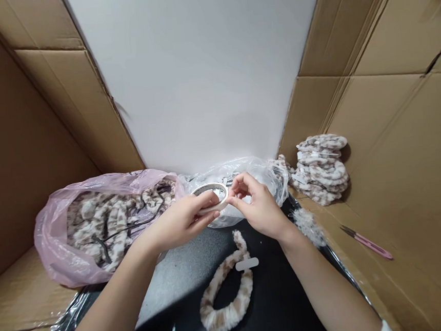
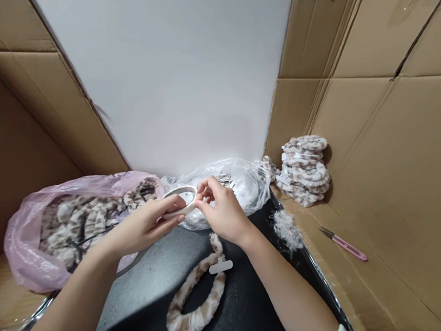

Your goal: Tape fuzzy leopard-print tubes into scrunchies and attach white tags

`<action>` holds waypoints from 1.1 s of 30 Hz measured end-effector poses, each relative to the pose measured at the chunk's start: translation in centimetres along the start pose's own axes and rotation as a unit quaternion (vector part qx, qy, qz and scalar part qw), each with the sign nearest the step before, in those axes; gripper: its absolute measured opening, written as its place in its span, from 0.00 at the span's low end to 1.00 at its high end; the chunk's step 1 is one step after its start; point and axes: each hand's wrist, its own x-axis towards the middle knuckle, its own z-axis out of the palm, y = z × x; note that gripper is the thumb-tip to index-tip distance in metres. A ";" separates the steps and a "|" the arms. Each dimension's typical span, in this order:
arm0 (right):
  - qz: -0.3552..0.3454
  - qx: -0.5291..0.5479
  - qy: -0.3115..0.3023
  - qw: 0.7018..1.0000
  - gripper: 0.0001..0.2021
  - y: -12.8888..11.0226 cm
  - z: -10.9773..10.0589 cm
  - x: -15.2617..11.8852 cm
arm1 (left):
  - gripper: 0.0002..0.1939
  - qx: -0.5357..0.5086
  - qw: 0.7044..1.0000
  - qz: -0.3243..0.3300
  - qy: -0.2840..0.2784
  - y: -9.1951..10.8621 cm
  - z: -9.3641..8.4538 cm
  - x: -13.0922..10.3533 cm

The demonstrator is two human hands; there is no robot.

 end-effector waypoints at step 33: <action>0.240 0.430 -0.168 0.854 0.21 -0.6 -2.6 0.5 | 0.14 0.059 0.996 -0.065 0.022 -2.8 -1.3 0.2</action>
